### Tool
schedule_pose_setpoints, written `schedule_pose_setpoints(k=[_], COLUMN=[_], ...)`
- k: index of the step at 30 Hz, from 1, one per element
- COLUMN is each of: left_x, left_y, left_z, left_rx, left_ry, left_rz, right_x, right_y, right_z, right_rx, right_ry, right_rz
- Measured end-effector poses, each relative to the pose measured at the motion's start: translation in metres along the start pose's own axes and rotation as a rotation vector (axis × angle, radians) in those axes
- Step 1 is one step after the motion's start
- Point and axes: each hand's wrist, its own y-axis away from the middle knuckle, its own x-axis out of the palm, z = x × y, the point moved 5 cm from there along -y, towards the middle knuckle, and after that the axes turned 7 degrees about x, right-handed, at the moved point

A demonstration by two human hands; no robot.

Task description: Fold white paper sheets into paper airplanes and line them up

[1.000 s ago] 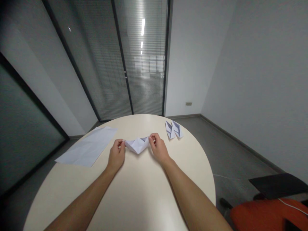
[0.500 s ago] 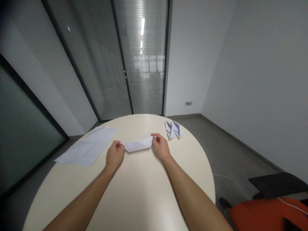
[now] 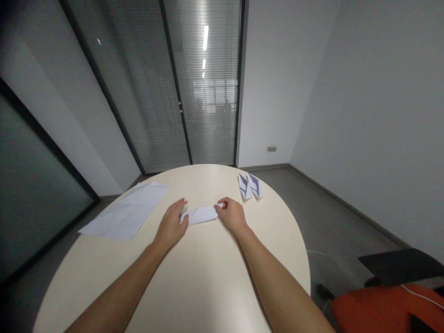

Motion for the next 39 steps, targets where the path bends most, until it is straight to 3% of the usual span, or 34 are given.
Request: schedule_pose_setpoints(k=[4,11,16,20,22,27,32,39], left_x=[0.011,0.02,0.023,0.025,0.027,0.031,0.025,0.022], left_y=[0.001,0.009,0.009,0.008,0.008,0.01,0.011,0.01], left_z=[-0.021,-0.022,-0.024,-0.023,-0.021,-0.019,-0.027,-0.031], left_rx=[0.18,0.149,0.133,0.124,0.114,0.068,0.071,0.068], left_ry=[0.15,0.134,0.073,0.062,0.062,0.028,-0.07,-0.117], left_rz=[0.172,0.316,0.401,0.43,0.428,0.479,0.62,0.655], right_x=[0.002,-0.004,-0.001,0.015,0.02,0.022,0.021,0.026], right_y=[-0.001,0.003,0.015,0.032,0.037,0.035,0.036,0.054], right_z=[-0.003,0.004,0.027,0.044,0.048,0.042,0.032,0.047], right_rx=[-0.018,-0.07,-0.4,-0.694,-0.752,-0.697,-0.442,-0.303], right_ry=[0.032,0.189,0.304,0.261,0.238,0.278,0.433,0.57], right_rz=[-0.016,-0.056,0.009,0.266,0.346,0.392,0.51,0.601])
